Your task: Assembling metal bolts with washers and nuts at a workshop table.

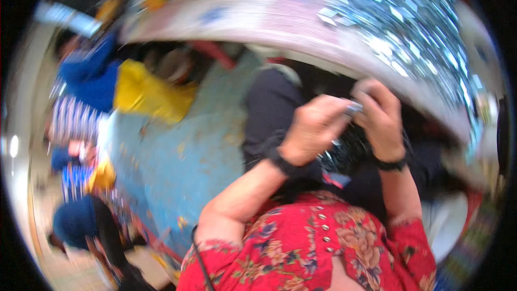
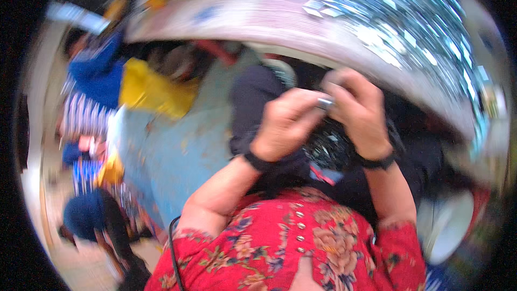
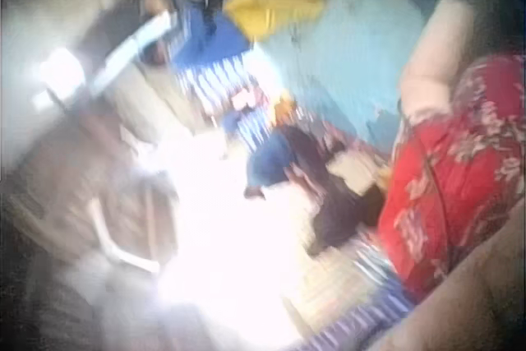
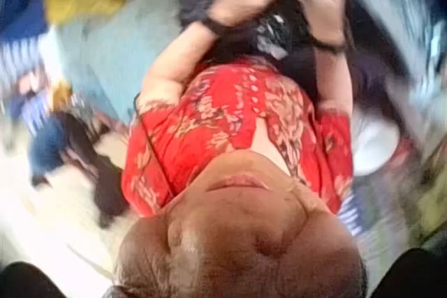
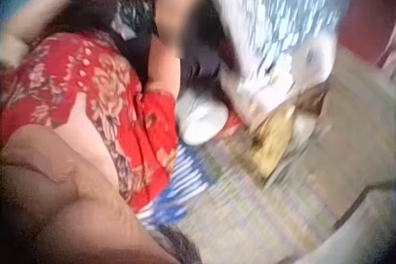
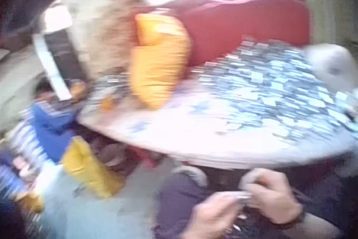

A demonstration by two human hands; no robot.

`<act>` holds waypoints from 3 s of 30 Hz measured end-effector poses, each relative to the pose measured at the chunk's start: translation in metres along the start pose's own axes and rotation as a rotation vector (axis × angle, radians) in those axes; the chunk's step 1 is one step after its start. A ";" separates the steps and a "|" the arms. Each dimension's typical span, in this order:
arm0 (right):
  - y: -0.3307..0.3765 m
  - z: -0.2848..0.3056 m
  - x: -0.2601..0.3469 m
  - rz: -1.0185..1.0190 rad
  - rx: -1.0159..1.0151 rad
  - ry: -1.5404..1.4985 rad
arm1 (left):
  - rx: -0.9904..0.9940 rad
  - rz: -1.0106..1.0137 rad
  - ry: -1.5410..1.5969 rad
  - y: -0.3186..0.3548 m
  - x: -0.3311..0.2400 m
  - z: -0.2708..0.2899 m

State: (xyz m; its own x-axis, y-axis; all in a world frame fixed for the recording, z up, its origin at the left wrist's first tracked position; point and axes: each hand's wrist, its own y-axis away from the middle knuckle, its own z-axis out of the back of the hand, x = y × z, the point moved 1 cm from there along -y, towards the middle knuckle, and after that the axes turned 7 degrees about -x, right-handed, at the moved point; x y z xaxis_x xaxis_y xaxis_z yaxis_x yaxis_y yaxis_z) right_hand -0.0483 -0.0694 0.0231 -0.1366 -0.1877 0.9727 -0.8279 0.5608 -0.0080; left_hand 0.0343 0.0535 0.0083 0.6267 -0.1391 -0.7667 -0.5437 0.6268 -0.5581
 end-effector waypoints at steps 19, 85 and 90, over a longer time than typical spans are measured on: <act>0.017 0.067 -0.009 0.831 -0.171 0.601 | 0.346 0.469 0.514 -0.006 0.011 -0.055; -0.048 0.140 0.047 0.392 -0.039 0.767 | 0.188 0.701 0.548 -0.024 0.036 -0.082; -0.037 0.080 0.035 0.562 0.258 0.909 | 0.181 0.592 0.458 -0.031 0.019 -0.059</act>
State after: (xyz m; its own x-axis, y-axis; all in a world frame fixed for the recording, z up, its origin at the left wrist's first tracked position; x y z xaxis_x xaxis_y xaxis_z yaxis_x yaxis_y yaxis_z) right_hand -0.0656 -0.1613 0.0385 -0.1660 0.7648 0.6225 -0.8765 0.1750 -0.4486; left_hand 0.0304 -0.0135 -0.0076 -0.0555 -0.0206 -0.9982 -0.5915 0.8062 0.0162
